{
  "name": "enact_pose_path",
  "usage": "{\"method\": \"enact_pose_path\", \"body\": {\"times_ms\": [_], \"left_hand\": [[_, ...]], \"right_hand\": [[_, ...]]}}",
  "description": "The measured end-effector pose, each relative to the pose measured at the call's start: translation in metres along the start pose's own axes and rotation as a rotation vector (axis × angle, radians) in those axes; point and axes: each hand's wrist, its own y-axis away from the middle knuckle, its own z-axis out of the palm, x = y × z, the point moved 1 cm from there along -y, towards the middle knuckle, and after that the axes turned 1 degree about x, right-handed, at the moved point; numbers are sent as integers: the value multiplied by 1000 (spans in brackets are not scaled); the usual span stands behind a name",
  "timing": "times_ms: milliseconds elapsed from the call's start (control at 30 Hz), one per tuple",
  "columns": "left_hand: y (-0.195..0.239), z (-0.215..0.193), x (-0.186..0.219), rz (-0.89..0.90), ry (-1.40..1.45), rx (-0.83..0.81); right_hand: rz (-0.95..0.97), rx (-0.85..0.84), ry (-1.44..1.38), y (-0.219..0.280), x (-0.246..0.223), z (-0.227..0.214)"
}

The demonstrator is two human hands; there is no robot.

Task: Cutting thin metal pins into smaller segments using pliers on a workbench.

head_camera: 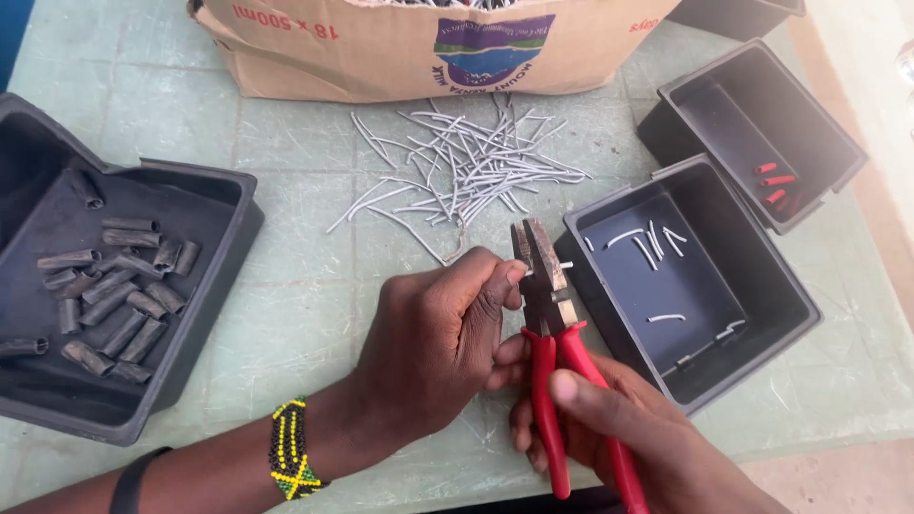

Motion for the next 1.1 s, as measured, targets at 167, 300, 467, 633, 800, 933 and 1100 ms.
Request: {"method": "enact_pose_path", "body": {"times_ms": [167,300,467,633,800,933,1100], "left_hand": [[1,0,4,-118,143,-39],[-1,-6,10,-91,139,0],[1,-11,10,-125,150,-12],[5,-16,10,-61,139,20],[6,-16,10,-70,143,40],[8,-15,10,-46,117,84],[8,-14,11,-70,160,64]], "right_hand": [[148,299,-61,3,1,14],[-36,169,222,-4,6,12],[-143,73,232,-7,5,15],[-143,123,313,-7,1,20],[-204,56,314,-10,7,17],[-238,90,387,-10,10,17],[-230,82,366,-10,10,14]]}}
